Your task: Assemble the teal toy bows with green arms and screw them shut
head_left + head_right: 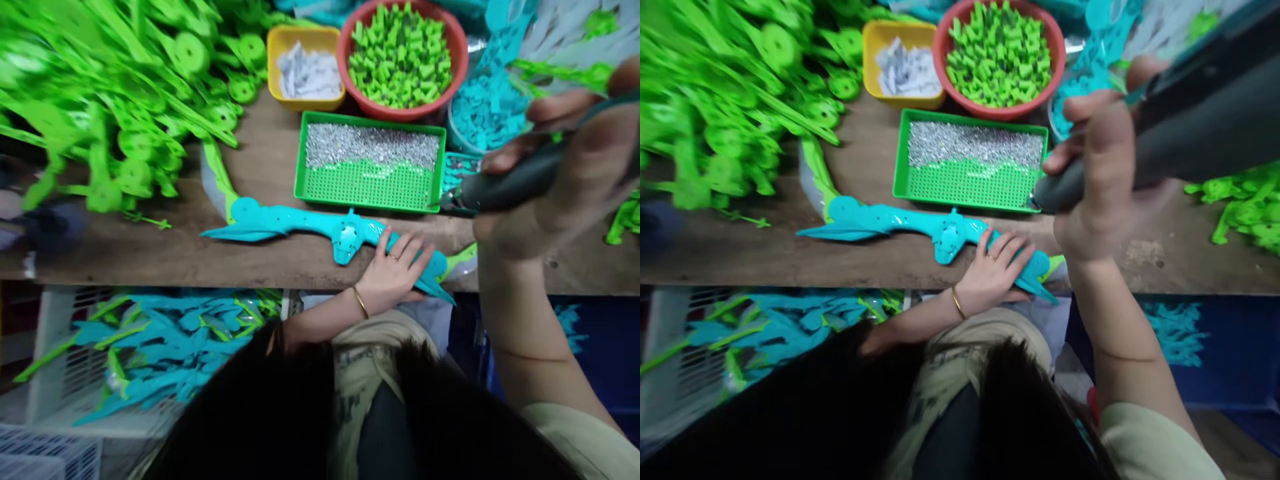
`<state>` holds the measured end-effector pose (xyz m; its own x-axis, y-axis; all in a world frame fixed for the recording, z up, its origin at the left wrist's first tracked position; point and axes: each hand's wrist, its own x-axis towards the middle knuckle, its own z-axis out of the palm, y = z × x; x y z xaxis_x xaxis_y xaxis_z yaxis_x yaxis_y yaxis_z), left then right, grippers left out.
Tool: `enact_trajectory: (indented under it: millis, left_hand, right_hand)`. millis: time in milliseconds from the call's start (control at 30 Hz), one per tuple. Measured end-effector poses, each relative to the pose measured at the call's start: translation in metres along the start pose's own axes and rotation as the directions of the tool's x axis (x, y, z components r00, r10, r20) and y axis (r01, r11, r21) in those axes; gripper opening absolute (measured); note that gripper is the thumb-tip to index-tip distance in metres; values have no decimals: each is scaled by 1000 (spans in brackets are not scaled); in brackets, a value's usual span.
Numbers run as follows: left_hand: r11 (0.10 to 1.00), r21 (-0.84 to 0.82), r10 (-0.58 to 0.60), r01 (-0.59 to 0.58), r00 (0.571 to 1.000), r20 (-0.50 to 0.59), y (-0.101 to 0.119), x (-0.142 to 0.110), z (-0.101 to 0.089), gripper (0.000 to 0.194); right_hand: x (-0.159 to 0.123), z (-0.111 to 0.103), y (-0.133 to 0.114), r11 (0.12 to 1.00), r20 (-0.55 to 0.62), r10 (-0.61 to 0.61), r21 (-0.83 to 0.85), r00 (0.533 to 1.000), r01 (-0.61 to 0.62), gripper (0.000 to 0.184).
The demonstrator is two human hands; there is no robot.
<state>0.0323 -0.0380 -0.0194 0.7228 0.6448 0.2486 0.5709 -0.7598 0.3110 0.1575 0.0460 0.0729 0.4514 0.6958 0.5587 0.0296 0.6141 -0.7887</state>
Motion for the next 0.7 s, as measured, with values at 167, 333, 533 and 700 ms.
enact_trajectory:
  millis: [167, 333, 533, 700]
  left_hand:
    - [991, -119, -59, 57, 998, -11, 12, 0, 10, 83]
    - [968, -241, -80, 63, 995, -63, 18, 3, 7, 70]
    - [977, -207, -54, 49, 998, -21, 21, 2, 8, 68]
    - [978, -204, -44, 43, 999, 1, 18, -2, 12, 69]
  right_hand:
    - [-42, -56, -47, 989, 92, 88, -128, 992, -76, 22]
    - [-61, -79, -50, 986, 134, 74, -157, 988, -53, 25]
    - [-69, -82, -42, 987, 168, 124, -126, 978, -104, 28]
    - [-75, -83, -33, 994, 158, 73, -96, 985, -58, 27]
